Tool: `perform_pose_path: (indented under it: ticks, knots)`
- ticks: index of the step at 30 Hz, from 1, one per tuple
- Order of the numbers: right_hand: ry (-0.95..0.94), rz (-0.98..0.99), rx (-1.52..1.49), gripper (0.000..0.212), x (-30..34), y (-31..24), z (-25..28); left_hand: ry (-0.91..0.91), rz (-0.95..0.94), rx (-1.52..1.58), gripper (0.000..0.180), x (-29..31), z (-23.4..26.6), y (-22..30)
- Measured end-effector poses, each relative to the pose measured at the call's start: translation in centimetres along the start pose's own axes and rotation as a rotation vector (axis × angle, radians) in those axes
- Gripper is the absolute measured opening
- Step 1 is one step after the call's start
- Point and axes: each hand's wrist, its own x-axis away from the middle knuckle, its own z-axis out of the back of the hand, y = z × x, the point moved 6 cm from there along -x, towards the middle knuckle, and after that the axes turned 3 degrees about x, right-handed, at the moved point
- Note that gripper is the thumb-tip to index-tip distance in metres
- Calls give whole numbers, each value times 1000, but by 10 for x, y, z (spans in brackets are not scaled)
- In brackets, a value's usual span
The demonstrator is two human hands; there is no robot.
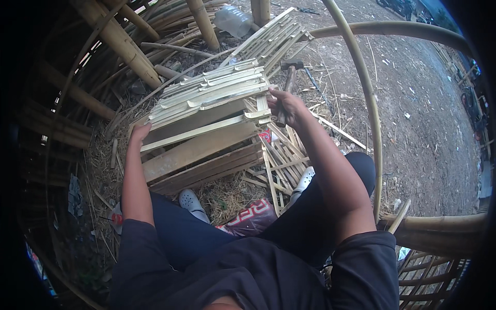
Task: The person constructs a bamboo frame by hammering small slats onto a wooden structure, checking the alignment by hand, and handling a small plastic bag during the process.
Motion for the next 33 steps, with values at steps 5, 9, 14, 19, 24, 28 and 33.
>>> perform_pose_path:
  ticks: [5,9,14,19,24,28,33]
  knots:
    - [-11,35,131,29,7,-12,-14,60,-35,55,65,-9,20,-4]
    - [19,25,159,28,13,-15,-20,35,-80,155,59,1,25,-1]
    - [-19,33,143,27,16,-25,-23,-86,-27,277,48,4,35,1]
    - [-35,55,153,29,40,-39,-46,-104,96,390,41,13,37,-6]
    - [45,122,283,20,55,-55,-59,-94,98,369,40,-10,52,-19]
    - [70,142,399,20,60,-61,-58,-35,94,347,38,-8,60,-16]
    - [27,119,324,12,52,-50,-62,40,57,340,38,10,91,-2]
